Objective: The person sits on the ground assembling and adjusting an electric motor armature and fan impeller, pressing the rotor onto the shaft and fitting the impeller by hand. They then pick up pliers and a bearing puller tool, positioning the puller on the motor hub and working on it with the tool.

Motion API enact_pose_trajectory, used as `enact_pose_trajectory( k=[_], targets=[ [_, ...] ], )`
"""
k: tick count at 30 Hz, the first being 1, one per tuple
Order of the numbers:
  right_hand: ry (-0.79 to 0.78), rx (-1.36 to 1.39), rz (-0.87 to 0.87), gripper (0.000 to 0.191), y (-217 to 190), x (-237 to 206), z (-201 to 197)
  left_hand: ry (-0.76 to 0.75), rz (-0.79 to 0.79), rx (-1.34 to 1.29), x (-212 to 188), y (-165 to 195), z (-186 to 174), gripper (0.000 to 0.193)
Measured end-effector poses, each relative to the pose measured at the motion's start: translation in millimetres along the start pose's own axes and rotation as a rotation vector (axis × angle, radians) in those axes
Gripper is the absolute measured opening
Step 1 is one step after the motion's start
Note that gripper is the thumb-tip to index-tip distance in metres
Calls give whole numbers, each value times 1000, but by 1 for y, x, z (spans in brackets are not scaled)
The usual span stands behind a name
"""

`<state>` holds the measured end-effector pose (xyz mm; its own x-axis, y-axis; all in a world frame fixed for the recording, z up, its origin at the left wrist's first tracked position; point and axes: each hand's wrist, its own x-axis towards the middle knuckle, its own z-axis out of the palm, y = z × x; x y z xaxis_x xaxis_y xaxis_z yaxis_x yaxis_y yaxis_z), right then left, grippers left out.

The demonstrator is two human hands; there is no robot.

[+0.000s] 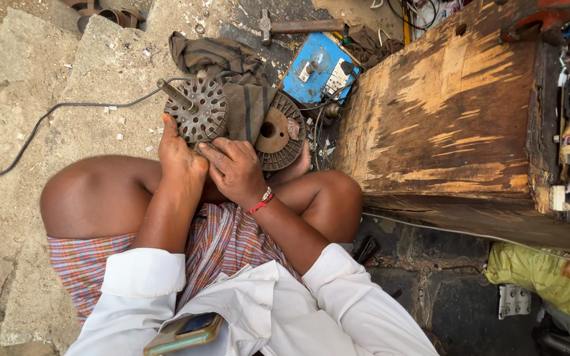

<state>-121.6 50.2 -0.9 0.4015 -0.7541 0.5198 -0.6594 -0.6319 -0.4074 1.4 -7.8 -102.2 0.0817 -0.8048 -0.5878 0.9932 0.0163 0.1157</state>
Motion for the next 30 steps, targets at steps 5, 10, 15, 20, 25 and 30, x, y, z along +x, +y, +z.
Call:
enact_pose_trajectory(
  k=[5, 10, 15, 20, 25, 30],
  targets=[
    [79, 11, 23, 35, 26, -3, -1, -38, -24, -33, -1, -2, 5, 45],
    [224, 206, 410, 30, 63, 3, -1, -37, -51, -53, -9, -1, 6, 43],
    [335, 352, 450, 32, 97, 1, -18, -109, -25, -44, -5, 4, 2, 44],
    [294, 668, 563, 39, 128, 26, -16, -266, 17, 30, -3, 22, 0, 49],
    [430, 1046, 730, 41, 141, 101, -16, -291, 74, 95, -18, 37, 5, 53],
    [554, 1089, 425, 42, 158, 168, -40, -306, 123, 142, -28, 51, 4, 53]
  ],
)
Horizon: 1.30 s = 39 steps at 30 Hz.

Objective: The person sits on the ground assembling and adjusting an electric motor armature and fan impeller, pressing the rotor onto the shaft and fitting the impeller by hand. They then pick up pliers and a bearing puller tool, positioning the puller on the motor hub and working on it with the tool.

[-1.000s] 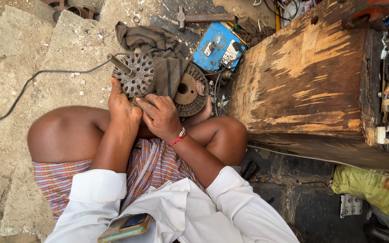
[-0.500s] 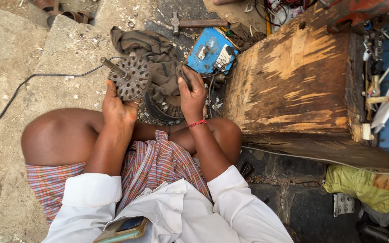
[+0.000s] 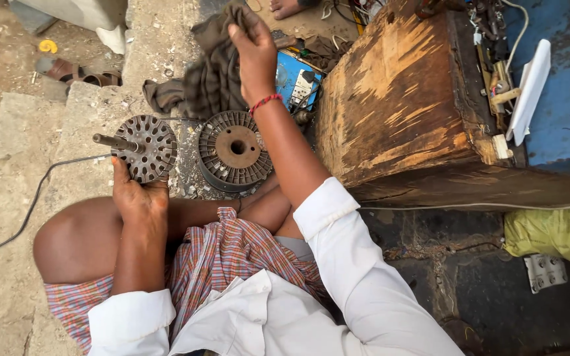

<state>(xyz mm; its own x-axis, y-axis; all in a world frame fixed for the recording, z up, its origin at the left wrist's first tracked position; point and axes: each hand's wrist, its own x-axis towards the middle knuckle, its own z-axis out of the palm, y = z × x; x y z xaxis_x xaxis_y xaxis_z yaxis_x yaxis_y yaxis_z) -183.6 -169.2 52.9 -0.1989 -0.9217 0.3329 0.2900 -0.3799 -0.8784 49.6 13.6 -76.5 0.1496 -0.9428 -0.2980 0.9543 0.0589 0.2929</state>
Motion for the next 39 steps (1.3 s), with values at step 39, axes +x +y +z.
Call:
enact_pose_trajectory(
  k=[39],
  targets=[
    [431, 484, -37, 21, -124, 93, -93, -109, 67, 1036, 7, 29, 58, 45]
  ],
)
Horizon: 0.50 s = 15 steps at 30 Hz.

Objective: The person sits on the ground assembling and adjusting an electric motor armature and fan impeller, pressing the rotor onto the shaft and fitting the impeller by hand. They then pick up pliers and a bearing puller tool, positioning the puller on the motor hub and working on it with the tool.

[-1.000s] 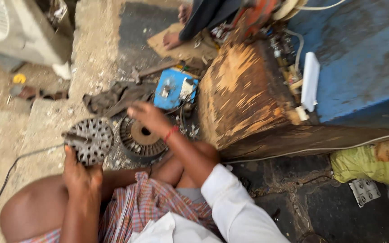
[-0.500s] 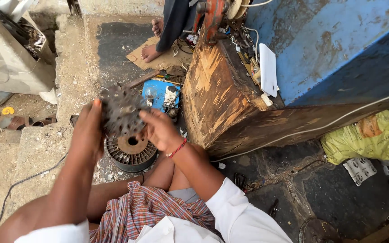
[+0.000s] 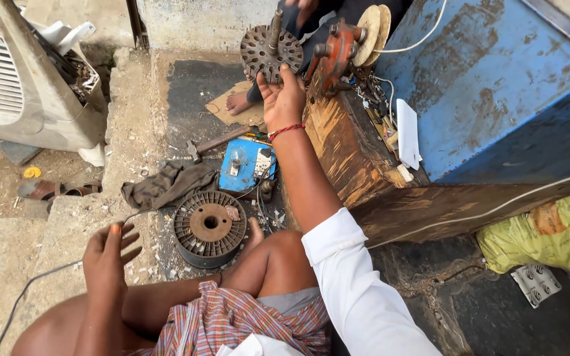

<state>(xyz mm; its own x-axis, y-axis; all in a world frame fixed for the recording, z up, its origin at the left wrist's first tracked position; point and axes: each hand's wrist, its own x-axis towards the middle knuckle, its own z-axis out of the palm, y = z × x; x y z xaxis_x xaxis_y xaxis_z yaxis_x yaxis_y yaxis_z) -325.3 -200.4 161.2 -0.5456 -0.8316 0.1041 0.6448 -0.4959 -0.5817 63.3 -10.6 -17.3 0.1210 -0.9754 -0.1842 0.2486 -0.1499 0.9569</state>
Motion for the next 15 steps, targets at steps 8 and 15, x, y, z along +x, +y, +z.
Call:
enact_pose_trajectory(
  k=[8, 15],
  targets=[
    [1, -37, -65, 25, -3, 14, 13, 40, 33, 35, 12, -61, -17, 37],
    [-114, -192, -130, 32, -11, 42, 34, 22, 12, 51, 10, -58, -18, 37]
  ],
)
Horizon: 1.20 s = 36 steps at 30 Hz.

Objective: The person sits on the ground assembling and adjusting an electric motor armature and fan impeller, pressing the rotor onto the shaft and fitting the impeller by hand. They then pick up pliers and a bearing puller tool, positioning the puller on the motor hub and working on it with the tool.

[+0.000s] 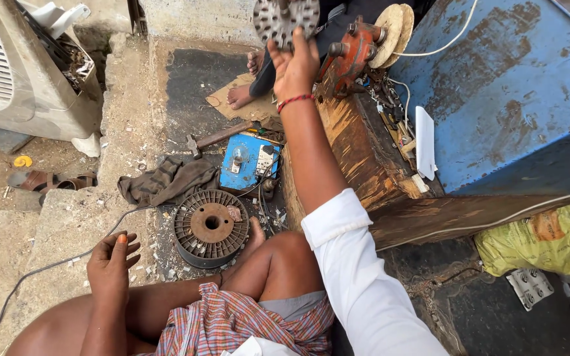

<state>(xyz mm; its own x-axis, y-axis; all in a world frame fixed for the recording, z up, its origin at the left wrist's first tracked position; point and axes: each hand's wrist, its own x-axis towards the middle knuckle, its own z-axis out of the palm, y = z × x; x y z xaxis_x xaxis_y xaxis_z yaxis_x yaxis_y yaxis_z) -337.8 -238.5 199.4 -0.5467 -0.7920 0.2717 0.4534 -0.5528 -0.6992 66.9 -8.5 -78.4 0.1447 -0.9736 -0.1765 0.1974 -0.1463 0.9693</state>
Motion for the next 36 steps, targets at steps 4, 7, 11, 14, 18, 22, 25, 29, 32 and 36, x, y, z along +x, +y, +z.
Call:
enact_pose_trajectory(
  k=[4, 7, 11, 14, 18, 22, 25, 29, 32, 36],
  targets=[
    [-143, 30, -164, 49, -15, 20, 14, 9, -21, -10, 2, -1, 0, 37],
    [-42, -86, -75, 56, -12, -5, 13, 5, -6, 0, 5, -3, 1, 37],
    [-371, -290, 3, 45, 1, -120, -24, -14, 28, 35, 4, -6, -1, 37],
    [-378, -330, 213, 38, -10, -210, -73, -57, 65, 147, -2, -4, 4, 43],
    [-406, -359, 323, 33, -41, -292, -139, -192, 235, 553, -15, -4, 42, 54],
    [-415, -496, 297, 27, -74, -352, -208, -276, 382, 984, -32, -17, 98, 73],
    [-321, -519, 254, 25, -96, -380, -261, -290, 383, 1322, -39, -32, 132, 81],
    [-175, -527, 238, 26, -113, -403, -319, -303, 340, 1617, -44, -45, 138, 86],
    [-74, -537, 246, 26, -113, -414, -350, -295, 349, 1655, -44, -46, 135, 86],
    [-9, -590, 244, 27, -103, -423, -373, -329, 332, 1654, -37, -38, 130, 88]
  ],
)
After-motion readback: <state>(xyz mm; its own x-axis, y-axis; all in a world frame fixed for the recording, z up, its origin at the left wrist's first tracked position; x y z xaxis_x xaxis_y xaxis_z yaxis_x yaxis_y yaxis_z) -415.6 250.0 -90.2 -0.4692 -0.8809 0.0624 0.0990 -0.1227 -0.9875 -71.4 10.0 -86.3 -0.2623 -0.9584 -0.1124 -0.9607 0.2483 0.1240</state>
